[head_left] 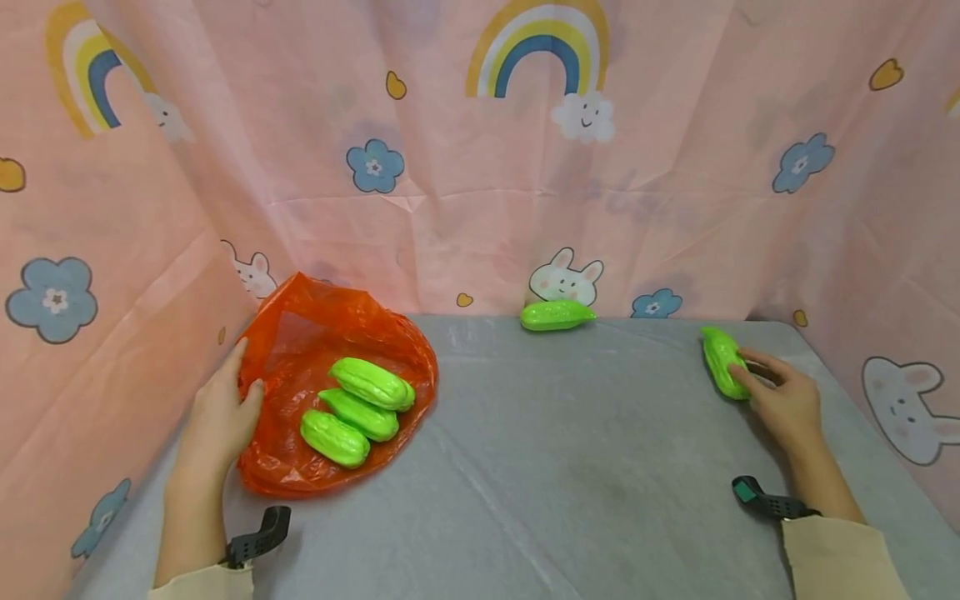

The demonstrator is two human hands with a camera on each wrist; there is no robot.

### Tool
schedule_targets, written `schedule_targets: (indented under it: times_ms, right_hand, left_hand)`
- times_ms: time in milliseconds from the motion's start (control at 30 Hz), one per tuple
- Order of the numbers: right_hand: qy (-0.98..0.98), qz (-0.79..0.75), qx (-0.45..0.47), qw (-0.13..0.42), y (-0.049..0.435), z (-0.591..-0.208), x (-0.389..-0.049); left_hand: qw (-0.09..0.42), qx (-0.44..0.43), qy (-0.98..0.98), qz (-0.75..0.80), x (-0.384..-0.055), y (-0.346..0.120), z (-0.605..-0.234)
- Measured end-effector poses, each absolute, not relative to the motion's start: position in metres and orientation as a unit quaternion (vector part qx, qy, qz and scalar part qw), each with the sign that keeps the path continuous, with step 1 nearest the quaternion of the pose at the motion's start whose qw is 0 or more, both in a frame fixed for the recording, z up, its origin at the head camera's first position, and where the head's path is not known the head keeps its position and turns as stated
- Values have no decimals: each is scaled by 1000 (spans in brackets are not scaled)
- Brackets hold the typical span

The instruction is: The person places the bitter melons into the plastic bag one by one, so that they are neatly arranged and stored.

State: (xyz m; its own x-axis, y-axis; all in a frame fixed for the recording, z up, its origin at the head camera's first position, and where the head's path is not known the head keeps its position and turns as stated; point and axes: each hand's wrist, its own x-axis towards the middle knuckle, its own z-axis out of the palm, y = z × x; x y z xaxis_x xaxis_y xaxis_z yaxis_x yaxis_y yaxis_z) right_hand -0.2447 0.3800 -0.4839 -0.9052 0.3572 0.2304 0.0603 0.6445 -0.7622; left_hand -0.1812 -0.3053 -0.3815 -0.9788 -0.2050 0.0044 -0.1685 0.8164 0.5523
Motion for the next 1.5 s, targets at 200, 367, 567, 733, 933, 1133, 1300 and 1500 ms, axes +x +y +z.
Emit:
schedule_targets:
  times_ms: [200,367,567,733,933,1133,1300,1500]
  right_hand:
    - [-909,373,-105,155,374,-478,-246]
    - [-906,397,-80,125,369,-476,-245]
    - [-913,388,-38,116,364,-476,-247]
    - [-919,369,-30,137,359,-476,-250]
    - [-919,360,-34,159,359,-477,-249]
    - [-920,356,-39,159,359,-476,-249]
    - [-924,336,-42,178,355,-468,-247]
    - [-928,326,-11,183,345,-455,-248]
  left_hand:
    - [38,94,-951,-291,-180,-306,-382]
    - [37,94,-951,-292,-180,-306,-382]
    - [42,87,-953,-287,-181,-306,-382]
    - [41,89,-953,-286,-180,-305,-382]
    - [47,87,-955,-281,-180,-306,-382]
    - [53,83,-957,-274,-181,-308,-382]
    - [53,88,-954,-281,-180,-307,-382]
    - [56,93,-952,-286,-180,-307,-380]
